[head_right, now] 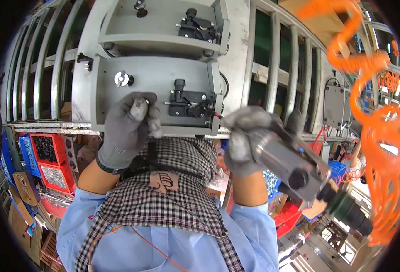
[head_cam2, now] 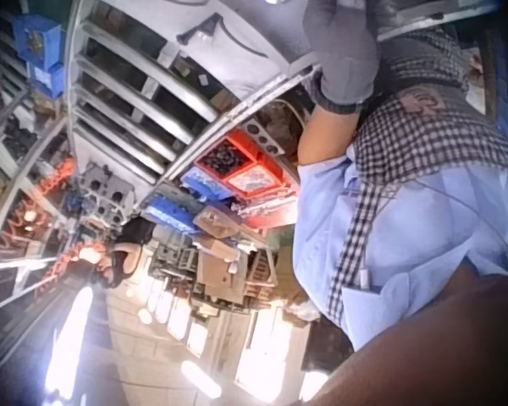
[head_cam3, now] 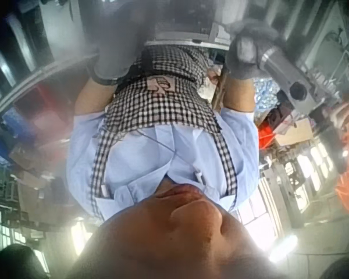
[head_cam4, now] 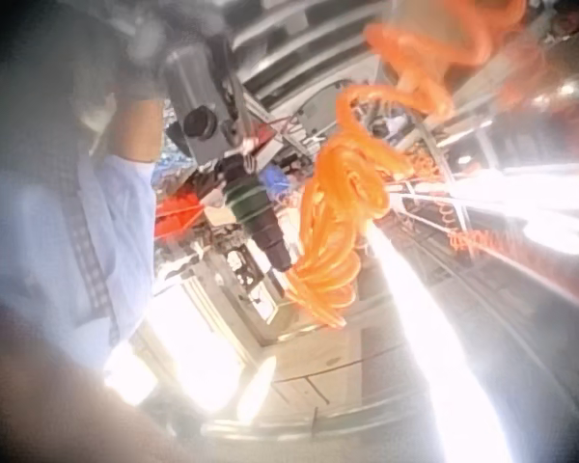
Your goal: The person assembles and installs components into an electronics housing on a production line, securing them with screws using a pneumatic screwdriver and drill, and connecting wires by hand.
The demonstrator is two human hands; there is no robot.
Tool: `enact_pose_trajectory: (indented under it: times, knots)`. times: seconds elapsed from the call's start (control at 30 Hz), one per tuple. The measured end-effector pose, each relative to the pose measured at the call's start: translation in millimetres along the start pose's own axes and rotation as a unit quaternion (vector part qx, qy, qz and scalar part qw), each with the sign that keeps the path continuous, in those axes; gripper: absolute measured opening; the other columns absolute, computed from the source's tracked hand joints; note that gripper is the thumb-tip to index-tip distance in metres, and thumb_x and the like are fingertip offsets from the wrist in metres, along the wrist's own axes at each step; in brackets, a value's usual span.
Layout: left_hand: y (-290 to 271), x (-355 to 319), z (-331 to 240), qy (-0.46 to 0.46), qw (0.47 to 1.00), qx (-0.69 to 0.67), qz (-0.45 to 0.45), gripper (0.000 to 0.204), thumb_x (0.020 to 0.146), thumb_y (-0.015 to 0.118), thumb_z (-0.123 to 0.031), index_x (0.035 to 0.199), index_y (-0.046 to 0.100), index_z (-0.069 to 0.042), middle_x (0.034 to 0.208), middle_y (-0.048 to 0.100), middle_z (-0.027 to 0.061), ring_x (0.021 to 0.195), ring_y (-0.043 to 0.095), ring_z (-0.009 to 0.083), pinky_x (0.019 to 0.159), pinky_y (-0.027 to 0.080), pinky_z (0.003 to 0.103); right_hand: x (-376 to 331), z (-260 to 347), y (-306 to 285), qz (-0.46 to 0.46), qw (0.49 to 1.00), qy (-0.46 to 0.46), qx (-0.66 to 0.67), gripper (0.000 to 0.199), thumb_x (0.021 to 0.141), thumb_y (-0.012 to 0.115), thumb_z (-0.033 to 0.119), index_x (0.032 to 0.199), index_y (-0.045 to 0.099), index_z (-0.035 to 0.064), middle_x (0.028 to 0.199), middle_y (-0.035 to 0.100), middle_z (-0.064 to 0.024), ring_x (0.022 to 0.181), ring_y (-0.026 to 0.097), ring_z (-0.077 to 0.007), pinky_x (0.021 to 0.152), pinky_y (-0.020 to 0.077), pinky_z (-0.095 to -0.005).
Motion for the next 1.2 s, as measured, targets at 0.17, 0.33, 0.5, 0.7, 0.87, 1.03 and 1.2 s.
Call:
enact_pose_trajectory:
  times: [0.17,0.33,0.5,0.7,0.87,1.03,1.2]
  knots:
    - [23.5,2.7,3.1,-0.064,0.997,0.000,0.034,0.036,0.095,0.053,-0.029,0.106,0.054,0.005,0.087,0.061,0.0107,0.070,0.062,0.0154,0.060,0.056,0.028,13.4,49.1,17.2,-0.013,0.989,-0.070,0.128,0.031,0.077,0.071,0.022,0.088,0.051,0.0019,0.069,0.050,-0.0075,0.058,0.052,-0.0178,0.047,0.0471,-0.0286]
    - [28.6,10.3,11.6,-0.107,0.992,-0.070,0.025,0.037,0.095,0.054,-0.030,0.111,0.052,0.004,0.090,0.060,0.0093,0.077,0.063,0.0173,0.067,0.058,0.029,10.7,49.8,27.9,-0.035,0.986,-0.069,0.146,0.026,0.080,0.072,0.021,0.083,0.054,0.0032,0.063,0.049,-0.0053,0.056,0.052,-0.0168,0.047,0.0480,-0.0274]
    - [25.8,13.5,19.9,-0.147,0.982,-0.104,0.049,0.030,0.096,0.051,-0.025,0.110,0.052,0.002,0.091,0.059,0.0098,0.077,0.062,0.0164,0.066,0.058,0.029,9.7,38.2,26.7,0.016,0.981,-0.068,0.183,0.026,0.076,0.062,0.019,0.095,0.052,0.0045,0.066,0.041,-0.0042,0.054,0.039,-0.0135,0.048,0.0314,-0.0258]
    - [26.6,13.4,16.6,-0.150,0.985,-0.078,0.021,0.030,0.096,0.051,-0.026,0.106,0.052,0.002,0.087,0.059,0.0087,0.073,0.061,0.0154,0.064,0.057,0.029,11.0,35.5,19.8,-0.035,0.981,-0.023,0.190,0.034,0.075,0.078,0.023,0.089,0.056,0.0012,0.068,0.056,-0.0063,0.065,0.059,-0.0195,0.054,0.0524,-0.0294]
    - [24.8,15.5,15.5,-0.163,0.982,-0.067,0.061,0.034,0.096,0.052,-0.030,0.108,0.053,0.002,0.085,0.058,0.0079,0.069,0.059,0.0141,0.061,0.055,0.029,10.1,38.4,20.7,-0.053,0.980,-0.039,0.190,0.030,0.077,0.076,0.020,0.089,0.056,0.0004,0.064,0.053,-0.0027,0.068,0.060,-0.0201,0.053,0.0531,-0.0310]
    - [23.8,15.7,18.8,-0.149,0.985,-0.057,0.064,0.038,0.096,0.052,-0.033,0.110,0.053,0.002,0.082,0.057,0.0068,0.066,0.058,0.0136,0.060,0.054,0.030,12.8,37.6,23.3,-0.035,0.980,-0.026,0.194,0.029,0.076,0.076,0.020,0.087,0.056,0.0007,0.066,0.054,-0.0041,0.067,0.060,-0.0200,0.054,0.0533,-0.0301]
    - [24.4,14.4,20.0,-0.150,0.985,-0.074,0.051,0.037,0.094,0.054,-0.034,0.110,0.054,0.000,0.075,0.056,0.0044,0.061,0.056,0.0133,0.055,0.053,0.029,10.0,36.4,20.3,-0.049,0.983,-0.017,0.176,0.029,0.076,0.075,0.019,0.088,0.055,0.0016,0.068,0.054,-0.0044,0.067,0.060,-0.0196,0.054,0.0536,-0.0299]
Point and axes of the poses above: each hand's wrist, its own x-axis towards the middle knuckle, its own y-axis out of the palm, z = x × y, the point moved 2 cm from there along x, towards the middle knuckle
